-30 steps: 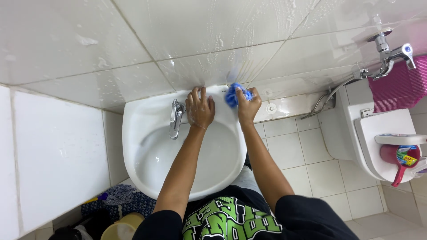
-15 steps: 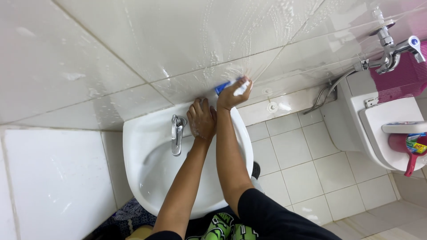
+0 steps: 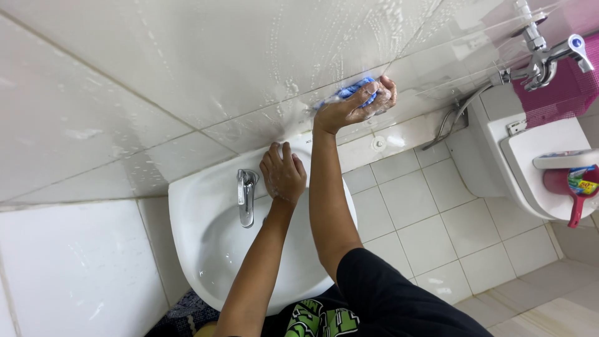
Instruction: The person wets a blue cloth in a sink, wrings it out, and scrubs the tiled wall above the sink. They then kneel to clean the lower wall tiles and the baseboard area, repeatedly rinsing the cloth in a bucket and wringing it out before continuing to wipe the surfaces.
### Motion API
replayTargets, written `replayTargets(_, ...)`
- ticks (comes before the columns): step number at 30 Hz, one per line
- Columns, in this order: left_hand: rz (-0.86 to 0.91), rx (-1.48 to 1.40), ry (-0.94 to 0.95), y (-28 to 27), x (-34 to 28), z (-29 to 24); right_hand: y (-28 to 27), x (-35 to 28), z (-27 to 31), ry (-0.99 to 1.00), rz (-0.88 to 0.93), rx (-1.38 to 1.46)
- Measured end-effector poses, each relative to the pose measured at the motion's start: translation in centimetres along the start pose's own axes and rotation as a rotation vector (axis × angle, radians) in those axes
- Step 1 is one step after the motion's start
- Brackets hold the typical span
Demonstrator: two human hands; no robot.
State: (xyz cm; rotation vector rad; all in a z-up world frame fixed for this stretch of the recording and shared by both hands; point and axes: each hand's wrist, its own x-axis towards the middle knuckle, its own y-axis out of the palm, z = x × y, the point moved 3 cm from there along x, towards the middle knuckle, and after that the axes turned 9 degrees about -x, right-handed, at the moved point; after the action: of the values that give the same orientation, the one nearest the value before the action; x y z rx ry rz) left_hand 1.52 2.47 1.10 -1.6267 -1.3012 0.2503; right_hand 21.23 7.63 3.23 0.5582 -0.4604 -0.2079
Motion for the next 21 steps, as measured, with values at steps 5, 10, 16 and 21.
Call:
replayTargets(5, 0.081, 0.037, -0.012, 0.0, -0.4, 0.0, -4.8, 3.0, -6.9, 0.142, -0.163, -0.449)
replayTargets(10, 0.092, 0.032, -0.004, 0.2, -1.0, 0.1, -5.9, 2.9, -6.9, 0.571, -0.36, -0.488)
replayTargets(16, 0.09, -0.003, -0.033, 0.0, -0.7, -0.1, 2.0, 2.4, 5.5, 0.069, -0.082, -0.295)
replayTargets(21, 0.081, 0.013, -0.014, -0.3, -0.3, -0.5, -0.3, 0.7, 2.3, 0.176, -0.157, -0.38)
